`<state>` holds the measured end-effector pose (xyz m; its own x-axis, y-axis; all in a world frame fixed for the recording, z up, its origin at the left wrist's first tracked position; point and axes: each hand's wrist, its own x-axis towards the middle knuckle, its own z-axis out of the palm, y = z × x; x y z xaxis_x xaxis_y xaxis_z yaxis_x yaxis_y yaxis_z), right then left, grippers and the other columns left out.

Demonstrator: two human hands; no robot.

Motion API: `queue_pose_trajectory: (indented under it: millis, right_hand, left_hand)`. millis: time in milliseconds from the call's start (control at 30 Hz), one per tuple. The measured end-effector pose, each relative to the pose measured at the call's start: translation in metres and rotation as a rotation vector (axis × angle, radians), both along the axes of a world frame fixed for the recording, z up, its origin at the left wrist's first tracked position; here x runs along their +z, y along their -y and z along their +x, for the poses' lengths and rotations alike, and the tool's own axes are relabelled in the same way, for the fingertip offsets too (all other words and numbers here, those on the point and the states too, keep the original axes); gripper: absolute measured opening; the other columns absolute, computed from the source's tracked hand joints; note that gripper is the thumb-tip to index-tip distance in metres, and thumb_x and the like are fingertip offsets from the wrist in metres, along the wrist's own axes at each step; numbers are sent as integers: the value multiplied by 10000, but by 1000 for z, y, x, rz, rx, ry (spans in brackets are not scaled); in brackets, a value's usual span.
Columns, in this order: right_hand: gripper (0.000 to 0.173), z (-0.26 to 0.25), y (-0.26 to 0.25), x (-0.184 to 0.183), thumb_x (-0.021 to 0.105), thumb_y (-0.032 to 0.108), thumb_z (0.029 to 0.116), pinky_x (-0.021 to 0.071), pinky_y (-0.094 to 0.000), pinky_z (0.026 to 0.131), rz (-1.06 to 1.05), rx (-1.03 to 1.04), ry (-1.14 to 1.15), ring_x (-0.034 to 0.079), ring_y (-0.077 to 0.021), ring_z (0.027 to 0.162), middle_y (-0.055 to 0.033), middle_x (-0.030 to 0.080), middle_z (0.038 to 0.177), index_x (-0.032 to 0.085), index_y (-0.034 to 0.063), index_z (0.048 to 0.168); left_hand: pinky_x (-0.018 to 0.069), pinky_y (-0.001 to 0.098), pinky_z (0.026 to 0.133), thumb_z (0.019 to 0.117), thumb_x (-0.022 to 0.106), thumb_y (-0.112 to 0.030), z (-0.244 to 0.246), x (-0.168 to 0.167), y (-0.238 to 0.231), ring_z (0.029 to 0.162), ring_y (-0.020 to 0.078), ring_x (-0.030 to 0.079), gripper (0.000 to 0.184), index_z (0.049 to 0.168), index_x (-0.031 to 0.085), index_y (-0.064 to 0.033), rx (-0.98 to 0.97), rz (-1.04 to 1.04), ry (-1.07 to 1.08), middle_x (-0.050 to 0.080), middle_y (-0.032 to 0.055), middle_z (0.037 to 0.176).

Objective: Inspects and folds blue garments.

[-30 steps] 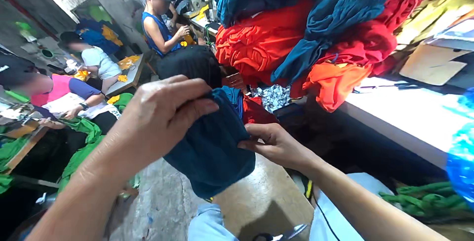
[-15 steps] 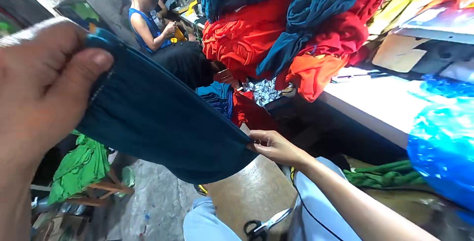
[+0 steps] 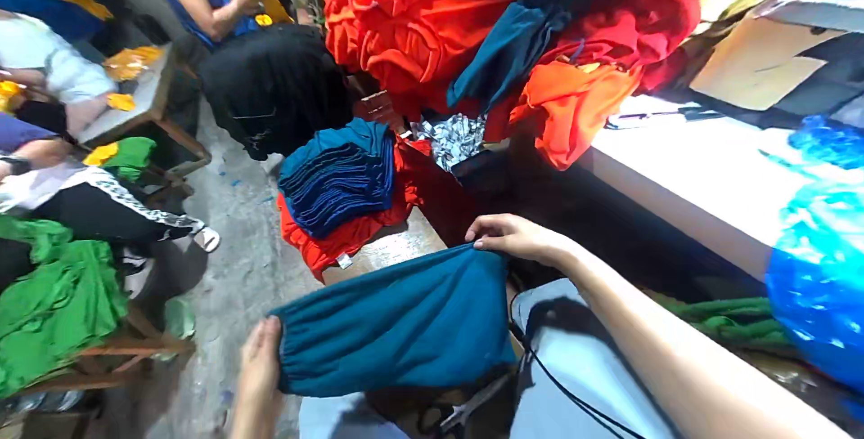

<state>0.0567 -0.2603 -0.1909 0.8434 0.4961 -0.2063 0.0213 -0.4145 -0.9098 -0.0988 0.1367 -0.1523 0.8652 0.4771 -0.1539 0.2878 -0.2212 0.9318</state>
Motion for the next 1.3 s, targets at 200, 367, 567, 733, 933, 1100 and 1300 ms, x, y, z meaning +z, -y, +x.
queue_pose_trajectory:
  millis: [200,367,567,733,933,1100,1300]
  right_hand:
    - [270,80,-78,-80,546,10,1009,455,-601,1034,-335,49,111,627,-410,1180,-248,664,1225,654,-17,1255]
    - [293,24,-88,-93,561,53,1025,539,-524,954,-188,-326,272,678,-341,1080,-225,654,1251,622,-28,1300]
    - [271,-105,-45,-128,611,221,987,569,-345,704,-241,-604,90,671,-166,796,-112,698,971,680,1,1130]
    - [253,-96,-48,-129,738,209,940,541,-478,724,-378,-488,50,655,-286,793,-165,681,943,706,-17,1049]
    - [88,-85,-47,-116,664,57,977,535,-393,745,-205,-581,-4,646,-192,791,-126,681,915,677,-14,1028]
    - [104,-85,-49,-114,670,38,960,556,-358,709,-109,-523,-23,651,-165,750,-106,661,888,637,-17,1041]
    - [208,-82,-45,-117,652,41,966,561,-280,728,11,-466,-27,657,-89,786,-54,702,967,679,41,1172]
  left_hand:
    - [563,375,844,1125,332,-254,26,-164,-12,943,161,653,416,1316,509,70,315,-265,-181,637,165,1100]
    - [576,355,847,1124,330,-296,32,-180,-26,971,128,667,429,1361,507,15,379,-388,-268,658,117,1124]
    - [604,361,816,1081,391,-252,10,-172,-25,990,126,689,374,1410,452,-84,290,-585,-358,678,56,1132]
    - [617,398,766,983,433,-16,-9,-164,-35,960,177,702,569,1525,282,-101,130,-607,-429,636,95,1184]
    - [572,412,833,947,592,54,14,-166,-28,1022,245,642,608,1502,346,6,157,-197,-394,566,226,1268]
    - [496,639,928,924,646,-73,8,-140,15,1124,544,599,448,1284,553,176,-245,600,-84,582,395,1239]
    - [594,512,772,899,734,-219,26,-157,137,913,366,711,248,1036,738,-12,-708,646,128,707,179,986]
